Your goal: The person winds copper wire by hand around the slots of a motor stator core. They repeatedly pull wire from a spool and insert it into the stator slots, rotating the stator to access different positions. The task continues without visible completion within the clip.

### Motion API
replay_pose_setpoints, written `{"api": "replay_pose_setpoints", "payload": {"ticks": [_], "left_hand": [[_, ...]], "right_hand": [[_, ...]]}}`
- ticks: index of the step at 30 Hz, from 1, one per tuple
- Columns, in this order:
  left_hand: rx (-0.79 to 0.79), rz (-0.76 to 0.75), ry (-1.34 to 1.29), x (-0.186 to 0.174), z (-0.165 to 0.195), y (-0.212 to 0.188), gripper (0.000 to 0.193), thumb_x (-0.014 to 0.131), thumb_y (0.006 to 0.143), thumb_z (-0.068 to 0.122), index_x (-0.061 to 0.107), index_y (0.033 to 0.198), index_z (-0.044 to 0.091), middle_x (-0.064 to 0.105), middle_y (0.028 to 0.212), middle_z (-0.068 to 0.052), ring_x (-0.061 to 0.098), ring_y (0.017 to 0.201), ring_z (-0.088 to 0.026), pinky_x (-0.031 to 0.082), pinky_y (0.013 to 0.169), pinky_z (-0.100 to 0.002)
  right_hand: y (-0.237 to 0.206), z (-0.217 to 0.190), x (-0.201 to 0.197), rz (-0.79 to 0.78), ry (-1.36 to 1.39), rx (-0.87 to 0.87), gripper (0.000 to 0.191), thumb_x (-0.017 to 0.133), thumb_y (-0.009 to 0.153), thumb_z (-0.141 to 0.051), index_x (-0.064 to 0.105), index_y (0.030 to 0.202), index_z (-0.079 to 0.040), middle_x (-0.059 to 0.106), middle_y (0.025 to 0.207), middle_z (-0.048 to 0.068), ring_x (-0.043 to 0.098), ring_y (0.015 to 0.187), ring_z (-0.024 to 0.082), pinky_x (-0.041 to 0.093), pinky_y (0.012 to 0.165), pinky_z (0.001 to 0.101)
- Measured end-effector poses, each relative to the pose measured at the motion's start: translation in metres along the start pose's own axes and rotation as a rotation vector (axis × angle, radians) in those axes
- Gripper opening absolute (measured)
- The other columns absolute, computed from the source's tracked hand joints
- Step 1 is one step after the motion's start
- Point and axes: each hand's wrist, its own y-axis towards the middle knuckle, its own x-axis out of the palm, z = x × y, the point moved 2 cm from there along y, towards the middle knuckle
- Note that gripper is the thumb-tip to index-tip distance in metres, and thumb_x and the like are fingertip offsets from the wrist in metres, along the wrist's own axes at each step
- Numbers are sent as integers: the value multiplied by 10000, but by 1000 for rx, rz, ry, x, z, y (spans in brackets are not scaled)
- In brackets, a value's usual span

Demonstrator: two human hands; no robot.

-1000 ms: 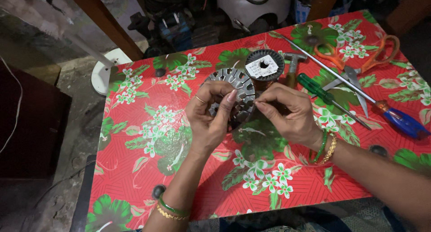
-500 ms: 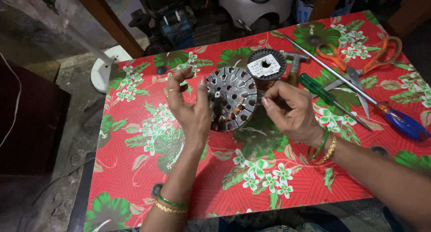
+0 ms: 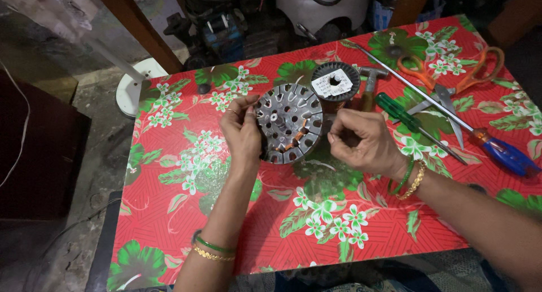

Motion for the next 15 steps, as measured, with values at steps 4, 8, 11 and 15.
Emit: {"api": "replay_pose_setpoints", "payload": {"ticks": [4,8,11,15], "left_hand": [[-39,3,-7,2,0,0,226,489,990,-58,693,1079,-19,716,979,-65,645,884,-106,514,829,-257],[-57,-17,3,2,2,0,236,486,993,-52,698,1094,-23,716,997,-68,646,900,-107,515,838,-261],[-48,-25,9,1,4,0,231,494,994,-49,698,1102,-25,719,1011,-70,649,913,-106,517,852,-261],[-34,-30,32,1,5,0,227,501,998,-40,703,1100,-23,725,1006,-67,650,906,-104,519,851,-260]], "right_hand": [[-5,9,2,56,6,125,142,706,863,-38,581,806,-2,579,691,19,517,588,76,394,530,262],[-5,31,7,144,50,226,120,694,938,-59,615,873,3,603,732,-44,501,639,6,408,550,209],[-7,44,6,165,237,272,97,671,993,-51,618,932,2,585,759,-22,471,648,25,368,564,215],[-9,51,10,155,796,408,50,632,1006,-59,640,991,-12,686,880,54,537,653,68,412,556,228]]}}
